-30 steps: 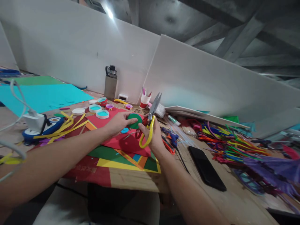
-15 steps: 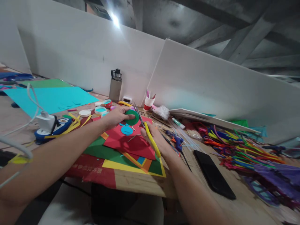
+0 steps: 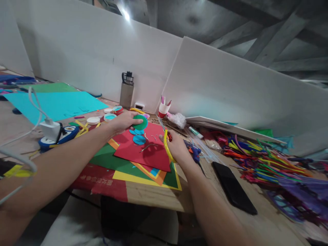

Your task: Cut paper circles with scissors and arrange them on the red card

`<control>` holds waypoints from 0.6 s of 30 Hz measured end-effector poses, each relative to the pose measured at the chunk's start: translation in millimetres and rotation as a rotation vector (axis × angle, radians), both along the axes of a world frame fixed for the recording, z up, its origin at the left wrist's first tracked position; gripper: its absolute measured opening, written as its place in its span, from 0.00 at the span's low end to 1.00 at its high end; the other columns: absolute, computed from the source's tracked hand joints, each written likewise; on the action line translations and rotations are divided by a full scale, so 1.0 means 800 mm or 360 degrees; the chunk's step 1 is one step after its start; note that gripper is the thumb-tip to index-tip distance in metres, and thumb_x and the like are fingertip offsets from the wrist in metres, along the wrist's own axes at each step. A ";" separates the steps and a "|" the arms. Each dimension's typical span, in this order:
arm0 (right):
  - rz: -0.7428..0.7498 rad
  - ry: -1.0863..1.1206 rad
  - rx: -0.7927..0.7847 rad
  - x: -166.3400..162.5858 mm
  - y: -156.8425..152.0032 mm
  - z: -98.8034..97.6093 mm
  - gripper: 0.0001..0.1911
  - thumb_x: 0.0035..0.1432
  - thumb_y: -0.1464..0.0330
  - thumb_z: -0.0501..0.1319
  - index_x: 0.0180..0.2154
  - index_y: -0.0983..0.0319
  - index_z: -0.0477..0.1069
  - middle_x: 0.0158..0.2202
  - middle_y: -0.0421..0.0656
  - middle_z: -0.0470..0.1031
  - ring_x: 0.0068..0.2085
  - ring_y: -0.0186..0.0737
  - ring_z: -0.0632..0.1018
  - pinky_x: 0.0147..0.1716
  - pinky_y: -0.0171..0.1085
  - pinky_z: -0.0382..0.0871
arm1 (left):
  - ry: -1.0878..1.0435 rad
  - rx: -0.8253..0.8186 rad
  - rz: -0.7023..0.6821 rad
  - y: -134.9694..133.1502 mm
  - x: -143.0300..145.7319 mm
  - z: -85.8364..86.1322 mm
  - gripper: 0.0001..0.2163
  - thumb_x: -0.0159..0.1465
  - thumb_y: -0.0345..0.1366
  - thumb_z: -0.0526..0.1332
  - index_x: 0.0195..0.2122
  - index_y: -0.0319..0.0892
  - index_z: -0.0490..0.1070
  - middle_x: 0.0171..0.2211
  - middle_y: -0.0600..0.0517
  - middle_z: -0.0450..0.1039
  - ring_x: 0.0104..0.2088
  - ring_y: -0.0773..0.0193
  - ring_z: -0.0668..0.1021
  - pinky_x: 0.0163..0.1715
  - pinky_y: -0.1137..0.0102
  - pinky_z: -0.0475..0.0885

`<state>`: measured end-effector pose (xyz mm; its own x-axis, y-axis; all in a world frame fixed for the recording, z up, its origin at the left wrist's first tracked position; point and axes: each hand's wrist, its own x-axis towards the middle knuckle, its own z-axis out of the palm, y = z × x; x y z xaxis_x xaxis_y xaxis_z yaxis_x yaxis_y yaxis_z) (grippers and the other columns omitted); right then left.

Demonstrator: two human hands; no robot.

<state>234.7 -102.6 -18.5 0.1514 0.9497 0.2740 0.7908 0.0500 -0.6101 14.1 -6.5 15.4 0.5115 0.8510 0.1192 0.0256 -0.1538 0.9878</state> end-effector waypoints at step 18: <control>-0.0268 -0.0993 -0.0580 -0.003 0.028 0.005 0.20 0.60 0.66 0.55 0.50 0.69 0.73 0.49 0.61 0.75 0.52 0.56 0.76 0.48 0.45 0.68 | 0.0771 0.0214 -0.0325 0.024 -0.029 -0.009 0.08 0.48 0.37 0.69 0.27 0.39 0.75 0.27 0.51 0.73 0.28 0.65 0.72 0.28 0.71 0.63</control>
<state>232.1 -80.1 -14.8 0.2224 0.9745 0.0286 0.9749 -0.2225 0.0004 -8.7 12.4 8.2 0.6881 0.7222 -0.0705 0.4298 -0.3273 0.8415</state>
